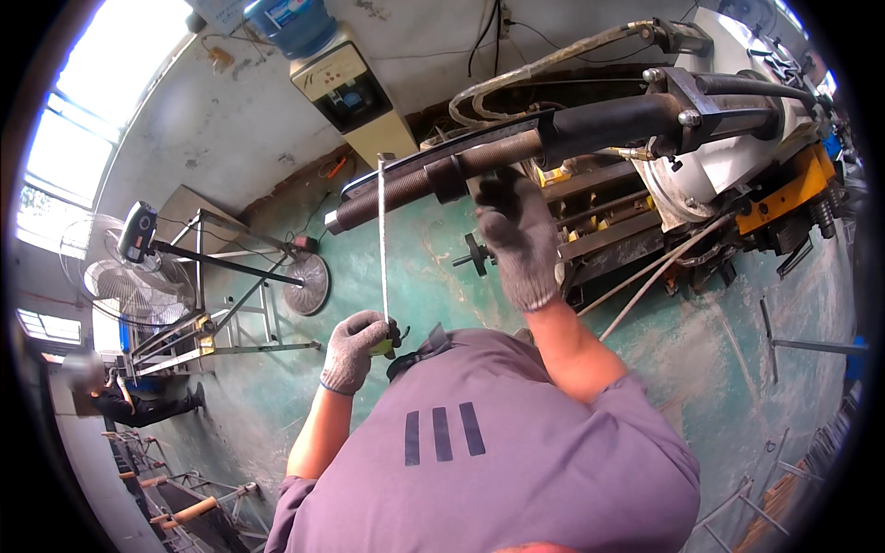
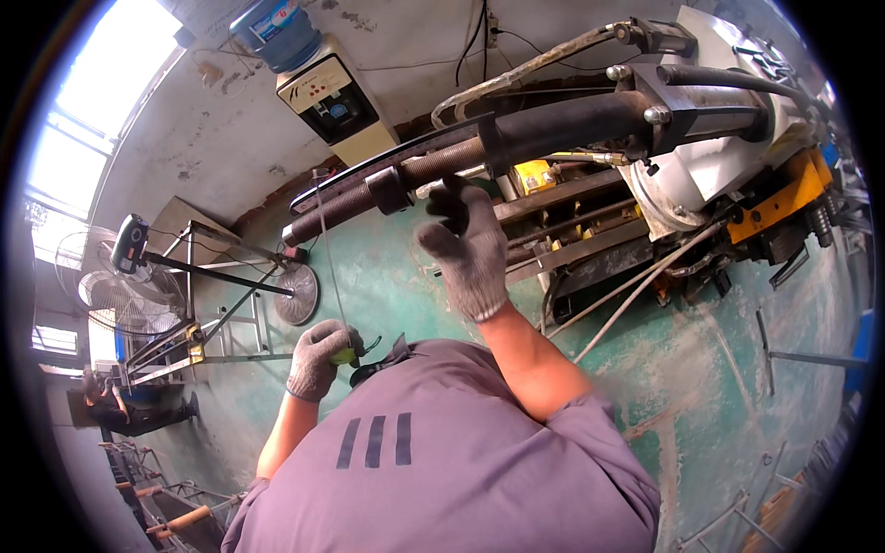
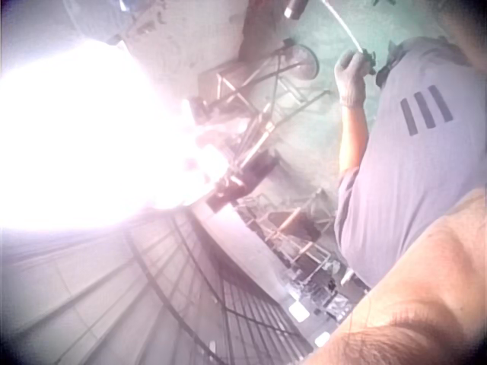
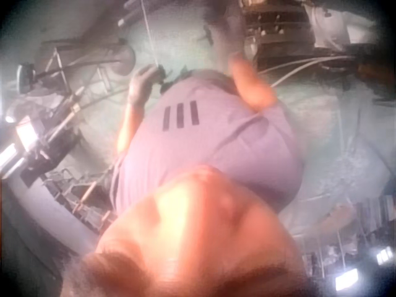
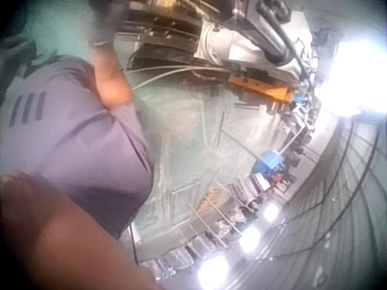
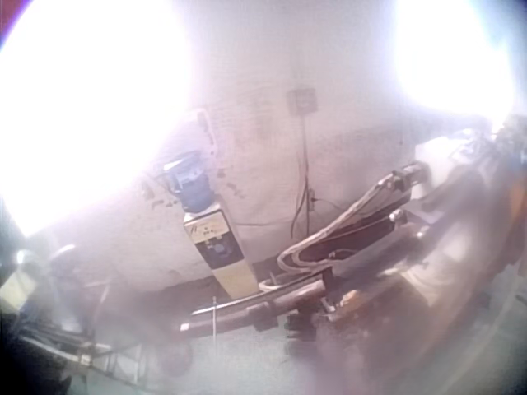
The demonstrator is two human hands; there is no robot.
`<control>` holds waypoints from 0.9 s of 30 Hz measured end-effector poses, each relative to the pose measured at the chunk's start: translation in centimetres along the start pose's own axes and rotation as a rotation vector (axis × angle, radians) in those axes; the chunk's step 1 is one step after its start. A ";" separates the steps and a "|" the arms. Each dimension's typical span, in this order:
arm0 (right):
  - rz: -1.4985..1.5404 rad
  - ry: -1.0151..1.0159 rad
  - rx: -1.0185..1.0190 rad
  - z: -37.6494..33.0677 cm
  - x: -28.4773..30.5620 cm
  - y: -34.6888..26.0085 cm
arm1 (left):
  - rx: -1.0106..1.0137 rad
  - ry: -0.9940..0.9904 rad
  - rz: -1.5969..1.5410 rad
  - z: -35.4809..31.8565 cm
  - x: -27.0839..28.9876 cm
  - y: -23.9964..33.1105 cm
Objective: The person measures a metal pipe clamped in a machine using a tape measure. They repeatedly extend the tape measure to check the length of the pipe and retract it, performing the measurement multiple times in a workshop setting.
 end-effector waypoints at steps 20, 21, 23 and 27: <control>0.194 -0.034 -0.307 2.7 -3.9 1.7 | -0.014 0.072 -0.016 -0.7 -0.9 -0.8; 0.197 -0.035 -0.311 2.8 -3.9 1.7 | -0.014 0.070 -0.018 -0.6 -0.9 -0.8; 0.204 -0.036 -0.319 2.9 -3.8 1.8 | -0.014 0.065 -0.023 -0.4 -0.9 -0.9; 0.283 -0.036 -0.344 2.8 -3.8 1.9 | -0.009 0.044 -0.027 -0.4 -1.1 -0.6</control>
Point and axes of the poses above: each hand's wrist, its own z-axis towards the middle knuckle, its own x-axis out of the back of the hand, y = z × x, the point moved 8 cm from there along z, towards the middle knuckle, and after that the axes turned 11 degrees about y, right-handed, at the moved point
